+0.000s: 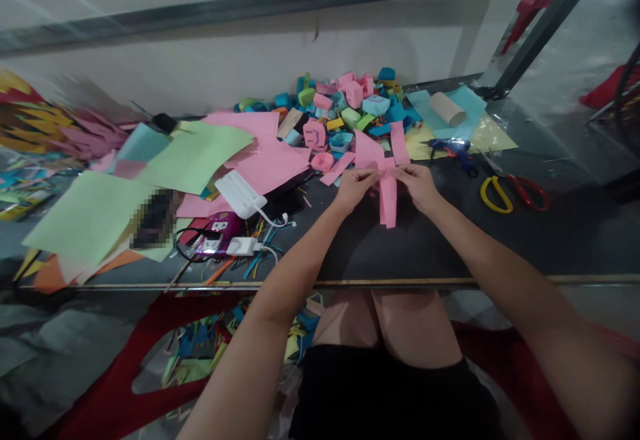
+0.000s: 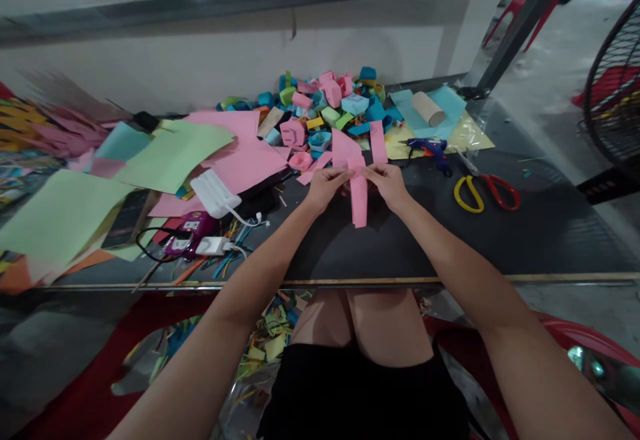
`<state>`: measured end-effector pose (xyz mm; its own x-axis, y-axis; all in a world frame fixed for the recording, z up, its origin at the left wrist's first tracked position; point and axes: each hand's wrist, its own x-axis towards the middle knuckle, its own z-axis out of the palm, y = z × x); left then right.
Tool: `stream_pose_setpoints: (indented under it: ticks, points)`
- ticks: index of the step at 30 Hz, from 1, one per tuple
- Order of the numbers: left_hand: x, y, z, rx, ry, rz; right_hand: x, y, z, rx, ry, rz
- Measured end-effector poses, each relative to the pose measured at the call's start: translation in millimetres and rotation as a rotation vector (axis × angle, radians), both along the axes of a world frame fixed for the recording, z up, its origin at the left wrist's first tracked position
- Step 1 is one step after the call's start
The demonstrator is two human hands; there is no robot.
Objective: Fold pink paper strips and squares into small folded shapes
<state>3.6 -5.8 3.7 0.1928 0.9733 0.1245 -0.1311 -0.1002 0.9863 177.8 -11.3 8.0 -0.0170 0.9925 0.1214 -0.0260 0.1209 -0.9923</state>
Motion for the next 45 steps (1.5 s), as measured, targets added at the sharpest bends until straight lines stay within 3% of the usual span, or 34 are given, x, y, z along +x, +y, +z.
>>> stream_pose_setpoints:
  ticks: [4,10,22,24,28,30,37,45]
  points:
    - [0,-3,0.1,0.085,0.044,0.034,0,-1,-0.1,-0.006,0.013,-0.005]
    - [-1,-10,0.0,0.179,0.136,-0.056,-3,-5,5.2,-0.023,0.08,0.057]
    - [3,-11,-3.4,0.108,0.098,-0.046,-4,-7,7.6,0.004,0.061,0.014]
    - [2,-8,-4.9,0.087,0.088,0.015,-3,-5,5.9,0.025,0.052,-0.007]
    - [-2,2,-6.8,0.066,0.05,0.254,-3,-2,5.5,0.078,0.033,-0.075]
    - [-3,4,-6.9,0.048,0.009,0.274,-3,-4,7.5,0.104,0.001,-0.089]
    - [8,-10,-7.1,-0.002,0.153,-0.158,-2,-13,15.5,0.214,-0.245,-0.124]
    - [11,-10,-10.6,-0.027,0.124,-0.285,-3,-16,15.1,0.274,-0.297,-0.171]
